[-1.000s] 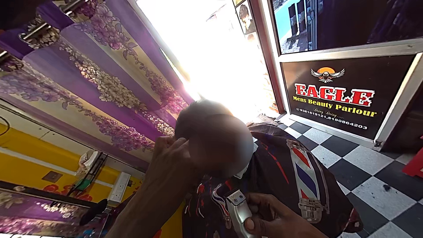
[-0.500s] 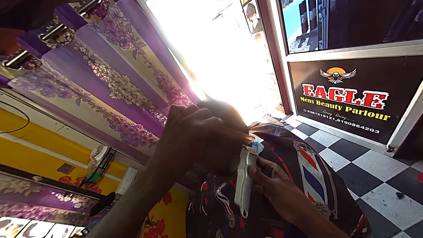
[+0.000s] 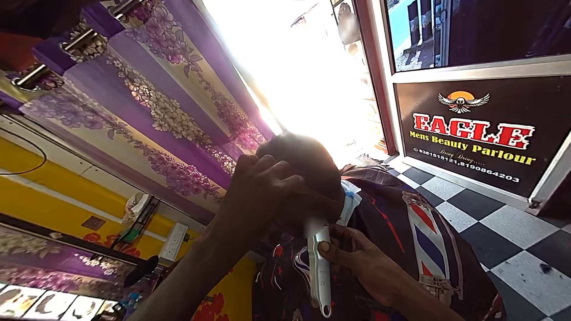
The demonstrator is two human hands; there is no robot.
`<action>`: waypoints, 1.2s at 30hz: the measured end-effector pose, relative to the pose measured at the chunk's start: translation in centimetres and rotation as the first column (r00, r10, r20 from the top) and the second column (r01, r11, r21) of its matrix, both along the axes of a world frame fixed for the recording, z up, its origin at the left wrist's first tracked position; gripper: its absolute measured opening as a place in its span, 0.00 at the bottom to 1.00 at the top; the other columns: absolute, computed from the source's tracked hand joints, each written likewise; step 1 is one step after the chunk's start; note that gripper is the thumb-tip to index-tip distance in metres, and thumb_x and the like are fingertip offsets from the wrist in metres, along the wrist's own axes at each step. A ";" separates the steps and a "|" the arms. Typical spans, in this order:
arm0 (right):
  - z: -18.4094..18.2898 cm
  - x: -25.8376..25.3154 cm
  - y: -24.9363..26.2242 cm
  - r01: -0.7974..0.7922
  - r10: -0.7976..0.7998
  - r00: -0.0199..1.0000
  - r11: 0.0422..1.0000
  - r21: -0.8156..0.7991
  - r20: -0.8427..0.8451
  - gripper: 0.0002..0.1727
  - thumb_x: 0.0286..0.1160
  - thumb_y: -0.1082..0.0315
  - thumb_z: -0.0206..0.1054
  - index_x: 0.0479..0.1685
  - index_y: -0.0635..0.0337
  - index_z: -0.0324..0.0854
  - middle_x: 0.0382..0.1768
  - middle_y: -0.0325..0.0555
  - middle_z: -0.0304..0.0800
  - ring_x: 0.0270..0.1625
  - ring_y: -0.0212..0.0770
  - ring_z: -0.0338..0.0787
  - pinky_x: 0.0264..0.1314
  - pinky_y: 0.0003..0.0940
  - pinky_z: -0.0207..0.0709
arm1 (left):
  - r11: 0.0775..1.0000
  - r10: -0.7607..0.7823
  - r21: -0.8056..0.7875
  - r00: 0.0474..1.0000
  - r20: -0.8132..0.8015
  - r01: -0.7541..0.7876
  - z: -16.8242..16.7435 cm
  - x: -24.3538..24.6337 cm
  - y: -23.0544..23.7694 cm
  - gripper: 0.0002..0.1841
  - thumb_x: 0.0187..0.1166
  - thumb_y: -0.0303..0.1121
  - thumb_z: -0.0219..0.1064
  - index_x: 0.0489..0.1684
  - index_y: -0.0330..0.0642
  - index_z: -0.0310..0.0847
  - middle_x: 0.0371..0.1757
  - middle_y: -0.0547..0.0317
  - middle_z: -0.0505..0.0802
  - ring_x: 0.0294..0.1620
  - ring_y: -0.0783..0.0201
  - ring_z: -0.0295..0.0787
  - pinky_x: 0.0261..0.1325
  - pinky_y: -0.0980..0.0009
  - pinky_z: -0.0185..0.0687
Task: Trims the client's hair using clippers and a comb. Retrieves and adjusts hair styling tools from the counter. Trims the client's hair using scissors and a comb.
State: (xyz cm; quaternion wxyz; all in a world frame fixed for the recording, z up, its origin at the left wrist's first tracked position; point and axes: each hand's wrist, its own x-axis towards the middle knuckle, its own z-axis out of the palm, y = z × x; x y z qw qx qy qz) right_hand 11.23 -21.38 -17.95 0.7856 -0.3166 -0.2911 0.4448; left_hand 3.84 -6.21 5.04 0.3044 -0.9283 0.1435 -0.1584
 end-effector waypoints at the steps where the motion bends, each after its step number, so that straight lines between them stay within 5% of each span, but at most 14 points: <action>1: 0.0 -0.1 0.0 -0.008 0.008 1.000 1.000 0.003 0.011 0.24 0.81 0.59 0.71 0.68 0.65 0.76 0.53 0.53 0.91 0.52 0.47 0.93 0.54 0.44 0.90 | 1.000 -0.008 0.004 1.000 0.006 0.008 0.0 0.0 0.0 0.16 0.74 0.24 0.68 0.51 0.59 0.94 0.45 0.63 0.93 0.49 0.56 0.87 0.56 0.51 0.72; 8: 0.8 0.7 0.2 0.113 -0.113 0.993 0.994 0.012 0.045 0.23 0.83 0.56 0.68 0.65 0.65 0.79 0.52 0.55 0.91 0.52 0.47 0.94 0.58 0.45 0.89 | 0.999 -0.016 0.028 1.000 0.026 0.015 -0.2 -0.2 0.0 0.16 0.73 0.23 0.69 0.50 0.59 0.94 0.46 0.62 0.93 0.50 0.55 0.87 0.56 0.50 0.72; 31: -0.5 1.2 1.2 0.015 -0.013 0.999 0.999 0.039 -0.043 0.22 0.86 0.57 0.64 0.66 0.67 0.79 0.53 0.56 0.90 0.51 0.46 0.93 0.57 0.43 0.89 | 0.999 -0.024 0.035 0.999 0.036 0.023 -0.6 -0.3 0.5 0.16 0.74 0.25 0.69 0.50 0.60 0.94 0.45 0.62 0.93 0.48 0.55 0.87 0.58 0.48 0.71; 36: -0.9 0.4 -0.2 -0.083 0.085 0.994 0.996 0.017 -0.074 0.22 0.88 0.55 0.62 0.66 0.66 0.78 0.51 0.54 0.90 0.49 0.45 0.93 0.53 0.43 0.89 | 0.976 -0.146 -0.140 0.977 0.156 0.168 -0.7 -0.9 0.3 0.16 0.80 0.29 0.61 0.57 0.58 0.93 0.50 0.63 0.94 0.53 0.58 0.88 0.62 0.49 0.71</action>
